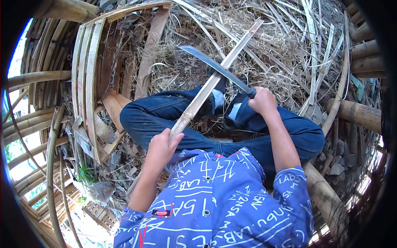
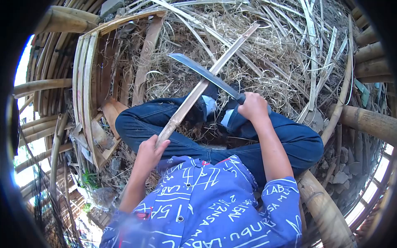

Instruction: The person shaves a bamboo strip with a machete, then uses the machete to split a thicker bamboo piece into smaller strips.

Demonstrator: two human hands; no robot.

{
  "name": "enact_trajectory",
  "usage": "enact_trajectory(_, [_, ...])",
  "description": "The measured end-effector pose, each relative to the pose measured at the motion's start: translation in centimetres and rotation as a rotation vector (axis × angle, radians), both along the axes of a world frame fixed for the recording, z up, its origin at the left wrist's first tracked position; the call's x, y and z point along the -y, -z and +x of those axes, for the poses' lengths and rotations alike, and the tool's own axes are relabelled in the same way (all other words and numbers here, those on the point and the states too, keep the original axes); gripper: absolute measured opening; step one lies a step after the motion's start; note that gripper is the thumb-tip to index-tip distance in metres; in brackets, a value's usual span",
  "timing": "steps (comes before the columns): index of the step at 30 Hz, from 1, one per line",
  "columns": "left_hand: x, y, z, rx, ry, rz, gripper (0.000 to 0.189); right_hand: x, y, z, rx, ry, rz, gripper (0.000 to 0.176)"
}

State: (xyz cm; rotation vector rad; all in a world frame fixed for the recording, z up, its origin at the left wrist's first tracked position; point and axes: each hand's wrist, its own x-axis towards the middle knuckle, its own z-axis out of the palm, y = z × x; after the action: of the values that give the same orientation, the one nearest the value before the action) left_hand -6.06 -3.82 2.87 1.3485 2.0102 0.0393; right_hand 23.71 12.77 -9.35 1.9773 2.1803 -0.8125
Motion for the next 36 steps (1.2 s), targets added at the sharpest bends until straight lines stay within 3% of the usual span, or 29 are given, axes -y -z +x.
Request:
enact_trajectory(4, [-1.2,0.4,1.3,0.039,-0.013,0.005,0.049,0.9,-1.9,-1.7,-0.183,-0.023,0.011,0.026])
enact_trajectory(8, [-1.5,0.3,2.2,0.02,0.046,-0.017,0.05,2.7,-3.0,-4.2,-0.206,-0.144,-0.047,0.023])
enact_trajectory(10, [-0.7,0.3,1.9,0.023,0.059,0.001,0.048,2.0,-2.5,-3.8,-0.097,-0.203,-0.056,0.025])
enact_trajectory(14, [0.9,-1.1,2.2,0.094,-0.021,0.007,0.044,-1.7,0.4,0.3,-0.093,0.07,-0.032,0.026])
enact_trajectory(20, [0.5,-1.7,1.8,0.086,-0.046,0.026,0.041,-2.5,0.9,0.6,-0.018,0.005,0.104,0.022])
enact_trajectory(24, [0.4,-2.5,1.0,0.089,-0.057,-0.014,0.043,-1.1,-1.1,-1.1,-0.214,0.089,0.128,0.015])
enact_trajectory(27, [0.7,-4.0,0.8,0.063,-0.031,0.037,0.042,-2.2,-2.9,0.4,-0.06,-0.112,0.212,0.017])
enact_trajectory(30, [2.5,-4.9,0.5,0.041,-0.002,0.078,0.041,-5.4,-0.3,4.7,0.038,0.122,0.211,0.025])
enact_trajectory(36, [3.6,-3.4,0.1,0.027,0.01,0.092,0.036,-3.0,-2.7,4.7,-0.062,0.112,0.219,0.027])
